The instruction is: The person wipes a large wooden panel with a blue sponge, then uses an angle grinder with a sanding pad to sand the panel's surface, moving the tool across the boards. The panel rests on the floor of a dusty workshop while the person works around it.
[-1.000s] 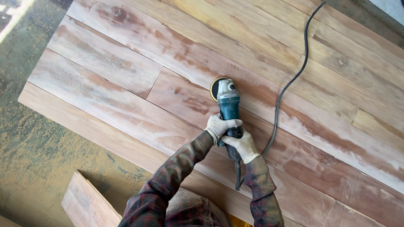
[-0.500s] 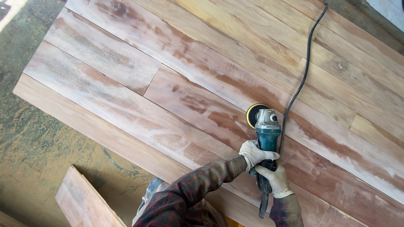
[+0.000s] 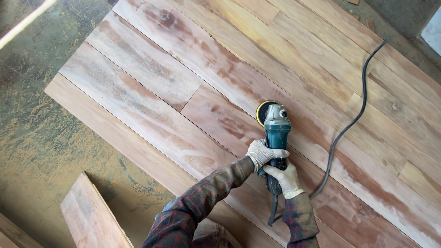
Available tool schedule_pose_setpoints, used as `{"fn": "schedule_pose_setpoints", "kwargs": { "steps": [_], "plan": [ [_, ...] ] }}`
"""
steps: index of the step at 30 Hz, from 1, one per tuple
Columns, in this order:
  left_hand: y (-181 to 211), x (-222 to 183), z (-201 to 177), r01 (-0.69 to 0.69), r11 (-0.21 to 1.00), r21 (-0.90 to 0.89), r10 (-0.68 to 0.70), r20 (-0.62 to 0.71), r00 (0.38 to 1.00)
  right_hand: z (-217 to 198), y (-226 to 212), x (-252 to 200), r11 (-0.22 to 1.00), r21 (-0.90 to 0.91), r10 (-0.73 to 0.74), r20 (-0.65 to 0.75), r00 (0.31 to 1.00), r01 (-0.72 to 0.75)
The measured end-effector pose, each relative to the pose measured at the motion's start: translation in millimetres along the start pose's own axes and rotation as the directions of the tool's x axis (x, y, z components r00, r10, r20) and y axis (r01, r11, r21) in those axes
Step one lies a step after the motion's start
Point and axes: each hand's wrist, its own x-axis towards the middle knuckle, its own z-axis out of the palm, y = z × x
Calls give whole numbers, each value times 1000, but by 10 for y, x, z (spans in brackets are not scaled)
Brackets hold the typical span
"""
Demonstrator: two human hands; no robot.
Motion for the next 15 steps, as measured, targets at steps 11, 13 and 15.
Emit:
{"fn": "schedule_pose_setpoints", "kwargs": {
  "steps": [11,13,15],
  "plan": [
    [341,597,-1045,-142,977,-157,119,-149,982,865,-857,792,999,-28,-37,152,988,42],
    [471,530,-1235,-142,974,-177,112,-171,979,1028,-950,890,999,-30,-38,167,985,44],
    [513,518,-1355,-138,971,-196,101,-190,977,1143,-1025,926,999,-30,-35,178,983,41]
  ]
}}
